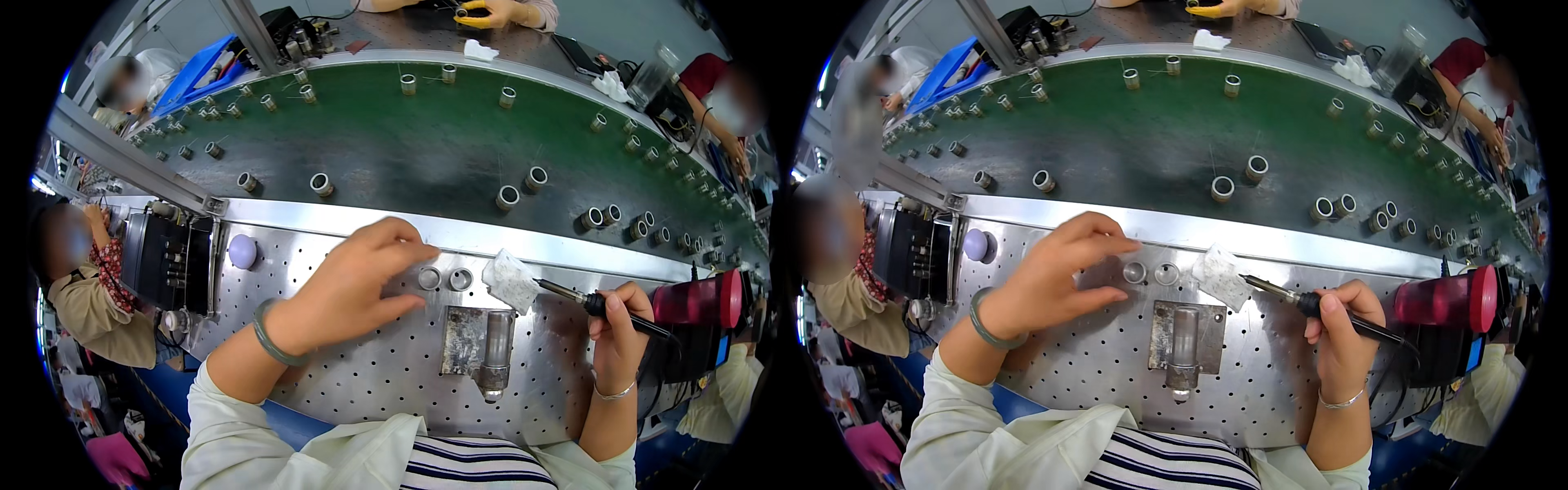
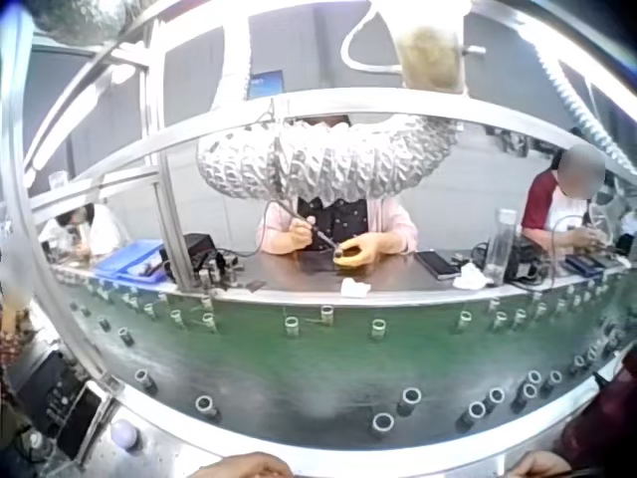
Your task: The person repeatedly picks up small cylindrical metal components from a rotating conveyor belt and uses a soldering iron to apply heat to them. After soldering, the person places the components back onto the belt. The task is performed continuously in a factory setting.
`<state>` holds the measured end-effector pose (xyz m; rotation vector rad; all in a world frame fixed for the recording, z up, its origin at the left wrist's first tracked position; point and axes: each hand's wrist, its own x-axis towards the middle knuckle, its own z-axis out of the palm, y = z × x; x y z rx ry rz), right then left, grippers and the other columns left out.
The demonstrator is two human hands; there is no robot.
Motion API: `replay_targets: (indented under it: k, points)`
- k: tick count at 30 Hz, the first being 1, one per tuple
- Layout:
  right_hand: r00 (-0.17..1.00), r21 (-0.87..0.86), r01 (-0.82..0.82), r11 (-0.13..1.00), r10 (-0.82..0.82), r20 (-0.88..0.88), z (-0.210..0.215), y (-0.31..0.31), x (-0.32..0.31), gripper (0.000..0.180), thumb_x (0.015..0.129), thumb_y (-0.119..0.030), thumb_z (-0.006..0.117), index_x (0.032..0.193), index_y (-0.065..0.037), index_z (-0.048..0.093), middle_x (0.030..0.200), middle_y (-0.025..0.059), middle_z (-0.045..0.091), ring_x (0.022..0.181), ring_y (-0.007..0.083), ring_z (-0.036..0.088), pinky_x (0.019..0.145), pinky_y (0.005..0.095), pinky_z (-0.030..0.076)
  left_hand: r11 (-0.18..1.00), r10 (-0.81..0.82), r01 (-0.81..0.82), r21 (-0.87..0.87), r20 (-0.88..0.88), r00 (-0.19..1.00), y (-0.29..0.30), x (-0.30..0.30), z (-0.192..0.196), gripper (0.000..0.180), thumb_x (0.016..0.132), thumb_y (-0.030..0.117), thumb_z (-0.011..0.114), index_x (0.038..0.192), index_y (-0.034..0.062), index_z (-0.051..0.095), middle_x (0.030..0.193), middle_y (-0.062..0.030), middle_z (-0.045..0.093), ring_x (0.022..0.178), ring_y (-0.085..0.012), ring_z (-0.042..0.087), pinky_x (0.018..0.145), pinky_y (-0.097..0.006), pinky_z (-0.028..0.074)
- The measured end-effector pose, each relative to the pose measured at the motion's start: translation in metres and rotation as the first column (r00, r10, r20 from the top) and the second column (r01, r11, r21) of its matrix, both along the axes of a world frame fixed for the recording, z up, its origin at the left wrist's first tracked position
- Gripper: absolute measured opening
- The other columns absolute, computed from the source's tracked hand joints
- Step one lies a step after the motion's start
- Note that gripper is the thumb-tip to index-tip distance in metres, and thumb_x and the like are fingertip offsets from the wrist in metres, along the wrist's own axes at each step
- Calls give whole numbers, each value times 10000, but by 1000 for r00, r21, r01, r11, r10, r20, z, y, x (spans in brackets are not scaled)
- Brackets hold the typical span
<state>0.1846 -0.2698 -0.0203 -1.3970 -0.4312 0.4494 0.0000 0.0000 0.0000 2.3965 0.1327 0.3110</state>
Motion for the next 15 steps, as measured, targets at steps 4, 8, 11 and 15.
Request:
replay_targets:
  k: [4,8,11,15]
  points:
    - [999,36,-25,999,25,21,1,4,0,126,841,-94,609,813,18,558,643,70,566,475,90,503,441,186,385,1000,15,-14,10,-55,998,-6,9,-10,380,680,15,737,1047,48,647,993,-107,579,850,-224,573,740,-306,486]
    - [1000,73,-9,997,7,27,-3,-1,3,133,832,-101,621,813,16,559,645,69,565,470,91,503,434,184,382,896,94,-104,-432,-45,995,0,13,-2,338,710,-23,712,1042,15,659,991,-96,602,850,-173,587,767,-291,494]
    - [1000,111,-3,994,2,4,0,-1,0,151,828,-121,629,815,15,563,643,69,565,468,93,511,432,182,389,552,22,-54,-832,-51,998,-5,18,8,332,735,-41,685,1065,-28,645,1030,-102,610,902,-155,590,792,-275,496]
    - [999,150,-23,988,19,27,2,-4,-2,177,821,-142,640,818,17,563,662,83,580,459,94,518,430,181,398,373,-129,-53,-926,-108,986,-14,33,10,316,759,-22,656,1072,-51,636,1059,-139,618,939,-184,601,832,-273,480]
